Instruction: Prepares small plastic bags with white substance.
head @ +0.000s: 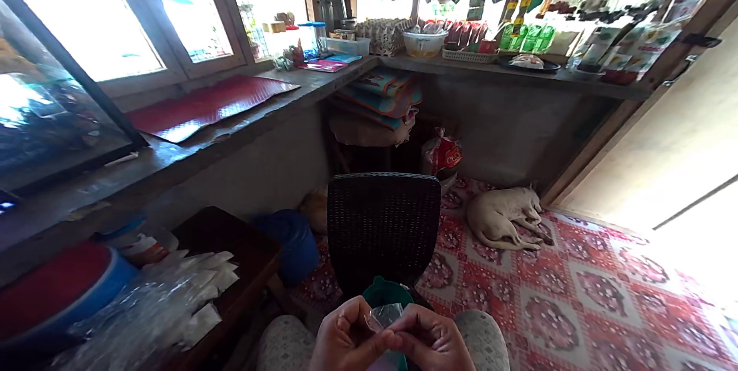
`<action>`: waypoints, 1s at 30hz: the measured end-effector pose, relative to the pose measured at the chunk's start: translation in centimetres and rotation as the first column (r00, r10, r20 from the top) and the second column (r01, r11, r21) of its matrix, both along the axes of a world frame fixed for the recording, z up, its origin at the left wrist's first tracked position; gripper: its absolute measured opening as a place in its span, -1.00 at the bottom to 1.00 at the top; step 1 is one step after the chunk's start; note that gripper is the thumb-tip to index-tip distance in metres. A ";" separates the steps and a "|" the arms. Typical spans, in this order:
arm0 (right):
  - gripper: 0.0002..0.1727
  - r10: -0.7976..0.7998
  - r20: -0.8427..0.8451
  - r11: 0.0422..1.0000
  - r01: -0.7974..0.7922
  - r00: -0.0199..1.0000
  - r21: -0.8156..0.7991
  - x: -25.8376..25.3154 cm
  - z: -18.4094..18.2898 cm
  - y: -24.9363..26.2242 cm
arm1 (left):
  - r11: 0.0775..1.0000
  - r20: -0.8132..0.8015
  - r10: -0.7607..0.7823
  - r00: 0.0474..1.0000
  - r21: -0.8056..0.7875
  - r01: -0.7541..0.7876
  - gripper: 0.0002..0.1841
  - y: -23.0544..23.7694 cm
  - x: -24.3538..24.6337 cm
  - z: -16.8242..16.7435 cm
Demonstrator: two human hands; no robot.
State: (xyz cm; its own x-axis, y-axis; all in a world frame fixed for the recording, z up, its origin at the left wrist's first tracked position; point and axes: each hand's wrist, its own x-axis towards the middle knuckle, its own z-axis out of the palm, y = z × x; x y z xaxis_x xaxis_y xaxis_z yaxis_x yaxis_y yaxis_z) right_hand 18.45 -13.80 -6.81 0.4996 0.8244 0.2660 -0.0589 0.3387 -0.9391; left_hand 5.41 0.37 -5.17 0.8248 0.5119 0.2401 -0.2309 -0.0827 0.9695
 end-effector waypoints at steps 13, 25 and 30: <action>-0.87 -0.050 -0.061 0.999 0.050 0.997 -0.003 0.2 0.1 0.4 | 0.990 0.113 -0.055 0.992 -0.123 0.069 -0.73 0.3 0.5 -0.2; -0.89 -0.090 -0.132 0.993 0.100 0.987 0.065 -0.2 0.2 0.3 | 0.982 0.052 -0.033 0.998 -0.183 0.042 -0.74 0.2 -0.7 0.5; -0.89 -0.055 -0.139 0.997 0.063 0.989 0.053 -0.5 -0.1 0.1 | 0.985 0.036 -0.042 0.998 -0.168 0.048 -0.88 -0.1 -0.7 0.4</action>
State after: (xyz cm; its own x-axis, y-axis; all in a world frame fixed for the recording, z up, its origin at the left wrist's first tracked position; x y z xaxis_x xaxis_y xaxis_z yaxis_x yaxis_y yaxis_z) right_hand 17.97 -13.69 -6.93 0.5817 0.7779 0.2375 -0.1645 0.3985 -0.9023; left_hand 4.76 0.25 -4.79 0.8412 0.5098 0.1804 -0.2624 0.0931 0.9605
